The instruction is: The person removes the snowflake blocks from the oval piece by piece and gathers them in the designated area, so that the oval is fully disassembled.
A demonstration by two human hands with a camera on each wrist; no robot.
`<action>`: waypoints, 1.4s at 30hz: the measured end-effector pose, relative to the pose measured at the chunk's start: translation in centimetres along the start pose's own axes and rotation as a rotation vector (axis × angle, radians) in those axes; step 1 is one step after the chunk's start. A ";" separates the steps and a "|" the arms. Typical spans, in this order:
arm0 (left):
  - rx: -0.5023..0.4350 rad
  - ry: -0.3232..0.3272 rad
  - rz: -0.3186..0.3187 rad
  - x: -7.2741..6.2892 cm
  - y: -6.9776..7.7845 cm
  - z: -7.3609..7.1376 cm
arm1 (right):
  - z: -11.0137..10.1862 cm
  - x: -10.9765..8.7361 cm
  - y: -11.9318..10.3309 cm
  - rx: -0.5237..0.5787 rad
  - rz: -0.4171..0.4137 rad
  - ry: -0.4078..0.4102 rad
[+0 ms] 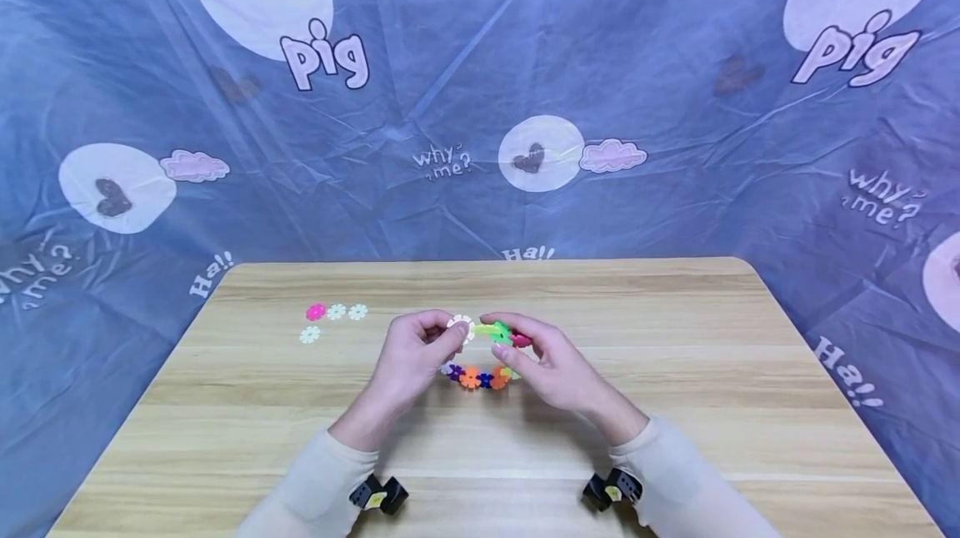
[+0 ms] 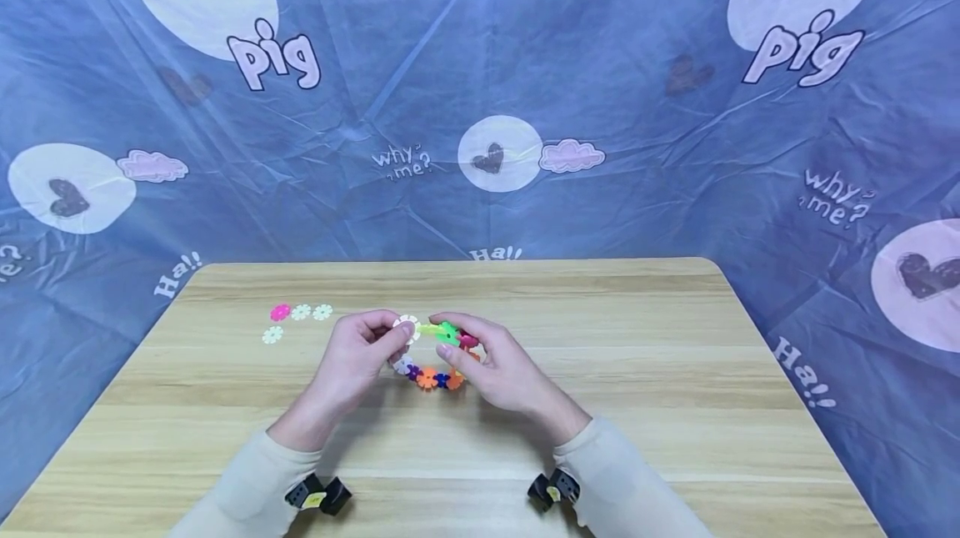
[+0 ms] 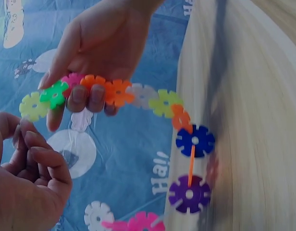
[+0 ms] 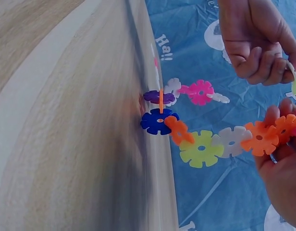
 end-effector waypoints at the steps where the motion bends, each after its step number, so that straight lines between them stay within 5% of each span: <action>1: 0.012 0.001 0.008 0.0 -0.1 -0.1 | 0.0 0.0 0.0 -0.004 0.001 0.002; 17: 0.096 0.017 0.072 -0.4 -1.8 -2.9 | -0.1 0.0 -0.1 -0.015 0.003 0.012; 31: 0.119 0.122 -0.013 -0.6 -3.0 -5.1 | -0.1 0.0 -0.1 -0.019 0.014 0.011; 42: 0.213 0.103 -0.020 -0.6 -4.2 -7.5 | -0.3 -0.1 0.0 -0.020 0.010 0.009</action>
Point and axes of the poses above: each hand's wrist, its own x-axis towards the middle knuckle, its own z-axis out of the palm, y = z × x, the point moved 1 cm from there along x, towards the middle knuckle, and after that the axes turned 10 degrees about x, right-handed, at the moved point
